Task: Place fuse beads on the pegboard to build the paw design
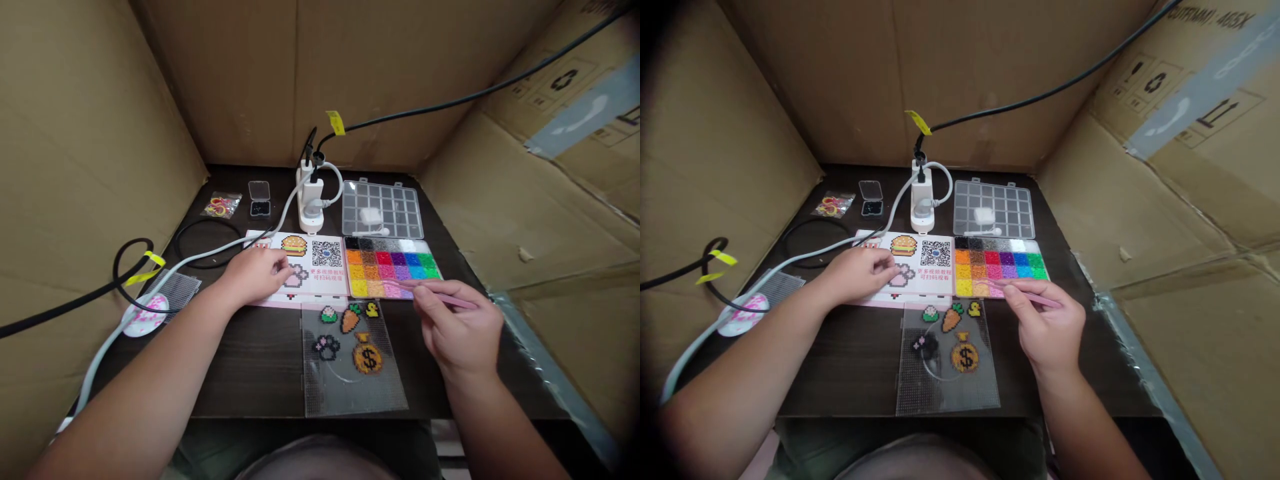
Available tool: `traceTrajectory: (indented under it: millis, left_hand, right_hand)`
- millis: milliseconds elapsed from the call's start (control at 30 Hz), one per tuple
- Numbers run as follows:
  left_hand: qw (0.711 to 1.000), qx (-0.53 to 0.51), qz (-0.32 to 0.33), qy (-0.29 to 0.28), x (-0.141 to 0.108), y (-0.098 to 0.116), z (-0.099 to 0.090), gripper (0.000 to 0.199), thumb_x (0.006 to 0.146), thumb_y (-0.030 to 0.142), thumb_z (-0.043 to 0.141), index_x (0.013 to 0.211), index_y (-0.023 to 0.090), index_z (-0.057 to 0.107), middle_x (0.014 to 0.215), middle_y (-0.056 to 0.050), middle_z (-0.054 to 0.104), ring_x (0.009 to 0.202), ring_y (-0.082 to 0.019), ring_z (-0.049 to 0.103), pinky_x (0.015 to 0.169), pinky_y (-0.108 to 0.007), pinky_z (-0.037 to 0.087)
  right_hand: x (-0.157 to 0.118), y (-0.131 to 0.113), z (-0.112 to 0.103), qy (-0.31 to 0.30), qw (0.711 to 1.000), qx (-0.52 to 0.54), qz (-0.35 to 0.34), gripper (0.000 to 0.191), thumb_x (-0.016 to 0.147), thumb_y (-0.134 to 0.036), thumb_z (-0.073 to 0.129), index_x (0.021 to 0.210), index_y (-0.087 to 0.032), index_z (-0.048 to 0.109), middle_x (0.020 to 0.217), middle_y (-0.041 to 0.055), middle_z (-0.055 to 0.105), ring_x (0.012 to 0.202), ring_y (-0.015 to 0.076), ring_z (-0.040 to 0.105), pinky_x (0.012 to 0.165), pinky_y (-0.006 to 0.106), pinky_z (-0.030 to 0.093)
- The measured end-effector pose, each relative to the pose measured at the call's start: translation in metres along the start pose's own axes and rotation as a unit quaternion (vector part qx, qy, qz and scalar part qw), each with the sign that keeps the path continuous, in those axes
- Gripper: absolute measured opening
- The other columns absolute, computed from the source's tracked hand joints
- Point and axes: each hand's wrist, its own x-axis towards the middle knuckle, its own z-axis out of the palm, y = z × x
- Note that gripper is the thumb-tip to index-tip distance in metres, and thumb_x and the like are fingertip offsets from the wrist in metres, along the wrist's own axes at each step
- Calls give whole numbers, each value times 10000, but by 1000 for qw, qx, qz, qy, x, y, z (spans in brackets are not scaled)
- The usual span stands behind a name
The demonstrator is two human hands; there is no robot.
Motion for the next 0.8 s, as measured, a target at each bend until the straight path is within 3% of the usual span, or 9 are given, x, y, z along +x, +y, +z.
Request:
traceTrajectory:
  millis: [133, 367, 533, 633, 733, 800]
  left_hand:
    - [1000, 20, -2, 2, 0, 1, 1, 263, 947, 466, 590, 874, 258, 733, 877, -55, 780, 838, -252, 696, 650, -348, 387]
    - [999, 30, 12, 11, 1, -1, 5, 314, 975, 505, 555, 885, 258, 726, 906, -80, 789, 898, -283, 709, 675, -366, 400]
    - [999, 29, 14, 8, 1, -1, 6, 300, 974, 491, 546, 875, 261, 711, 887, -77, 775, 890, -284, 700, 680, -370, 395]
    - [999, 31, 16, 8, 2, -3, 6, 294, 967, 493, 551, 876, 265, 712, 886, -73, 773, 883, -283, 699, 677, -371, 395]
    - [999, 35, 10, 6, 2, -3, 6, 301, 961, 506, 552, 865, 268, 709, 870, -67, 767, 846, -273, 690, 665, -367, 389]
    - [999, 32, 6, 4, 3, -3, 6, 305, 956, 516, 556, 855, 271, 705, 861, -61, 763, 822, -264, 681, 663, -363, 388]
  right_hand:
    - [7, 0, -4, 52, 999, 4, -9, 226, 716, -322, 977, 794, -202, 802, 774, 48, 826, 580, 157, 741, 511, 251, 594]
    - [20, -12, -15, 104, 989, -35, -100, 236, 734, -363, 978, 765, -210, 801, 744, 32, 808, 680, 217, 809, 602, 321, 665]
    - [29, -15, -39, 145, 970, -132, -141, 156, 729, -297, 966, 768, -216, 838, 799, 96, 829, 740, 255, 821, 674, 358, 657]
    - [32, -4, -48, 163, 974, -125, -94, 210, 678, -316, 978, 761, -195, 829, 747, 92, 812, 676, 245, 798, 613, 342, 628]
    - [32, 9, -48, 127, 987, -100, -19, 278, 666, -396, 966, 745, -180, 812, 673, 67, 791, 571, 208, 753, 507, 295, 591]
    - [31, 14, -45, 102, 988, -114, -14, 277, 661, -395, 958, 741, -178, 805, 698, 67, 806, 573, 199, 756, 510, 286, 605]
